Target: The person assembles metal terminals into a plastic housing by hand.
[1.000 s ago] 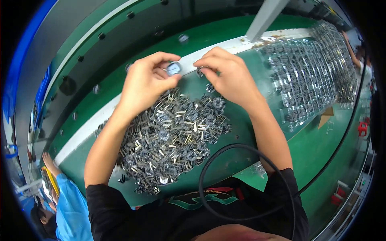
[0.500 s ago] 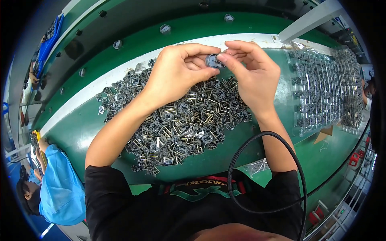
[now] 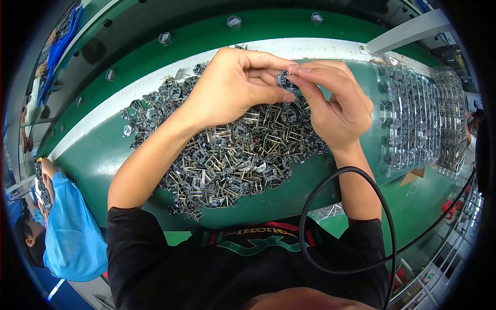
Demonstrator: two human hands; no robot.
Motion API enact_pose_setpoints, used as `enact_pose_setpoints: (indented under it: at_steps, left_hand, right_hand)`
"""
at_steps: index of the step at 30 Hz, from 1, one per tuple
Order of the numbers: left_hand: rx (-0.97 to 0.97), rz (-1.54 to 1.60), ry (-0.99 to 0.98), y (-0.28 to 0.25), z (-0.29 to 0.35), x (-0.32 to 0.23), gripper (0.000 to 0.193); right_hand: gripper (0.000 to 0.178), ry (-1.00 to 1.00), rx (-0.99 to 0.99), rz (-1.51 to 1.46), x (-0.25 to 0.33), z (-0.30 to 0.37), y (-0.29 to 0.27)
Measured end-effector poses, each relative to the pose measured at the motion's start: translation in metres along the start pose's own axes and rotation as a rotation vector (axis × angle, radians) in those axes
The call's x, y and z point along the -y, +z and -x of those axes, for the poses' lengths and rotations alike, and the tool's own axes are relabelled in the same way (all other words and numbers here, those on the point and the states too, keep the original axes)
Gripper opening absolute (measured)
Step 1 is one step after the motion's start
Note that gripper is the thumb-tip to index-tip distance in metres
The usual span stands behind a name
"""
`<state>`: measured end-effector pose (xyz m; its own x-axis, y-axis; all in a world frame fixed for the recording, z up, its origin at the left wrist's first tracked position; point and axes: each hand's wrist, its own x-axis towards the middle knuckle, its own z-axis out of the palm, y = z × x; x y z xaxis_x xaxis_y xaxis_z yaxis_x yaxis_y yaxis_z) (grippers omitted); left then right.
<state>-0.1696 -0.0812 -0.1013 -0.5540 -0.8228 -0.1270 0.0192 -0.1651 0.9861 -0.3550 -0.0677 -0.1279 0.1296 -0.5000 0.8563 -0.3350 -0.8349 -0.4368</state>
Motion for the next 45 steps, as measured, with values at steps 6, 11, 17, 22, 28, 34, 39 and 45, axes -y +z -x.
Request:
enact_pose_setpoints:
  at_steps: [6,11,17,22,28,34,39,45]
  left_hand:
    - [-0.005,-0.115,0.017,-0.001,0.003,-0.005,0.034]
    - [-0.066,-0.081,0.090,-0.008,-0.002,0.002,0.032]
    - [-0.049,-0.084,0.061,-0.022,-0.021,0.008,0.032]
    - [-0.181,-0.179,0.039,-0.034,-0.043,-0.002,0.028]
    - [-0.185,-0.303,0.023,-0.034,-0.066,-0.020,0.026]
    - [-0.395,-0.681,-0.013,-0.120,-0.142,-0.001,0.029]
    - [-0.467,-0.934,-0.065,-0.156,-0.172,0.027,0.030]
    - [-0.489,-0.866,-0.006,-0.156,-0.171,-0.001,0.029]
  right_hand:
    - [0.030,-0.005,0.034,0.073,-0.001,-0.001,0.001]
    - [0.029,0.426,0.048,-0.065,0.001,0.007,0.005]
    - [0.028,0.731,0.300,-0.331,-0.013,0.002,-0.015]
    - [0.027,0.649,0.490,-0.048,-0.045,-0.008,-0.053]
    - [0.024,0.670,0.780,0.217,-0.040,-0.007,-0.063]
    - [0.022,0.684,0.984,0.194,-0.037,-0.008,-0.067]
    - [0.020,0.612,0.860,0.170,-0.046,0.000,-0.070]
    - [0.010,0.534,0.680,0.115,-0.062,0.014,-0.066]
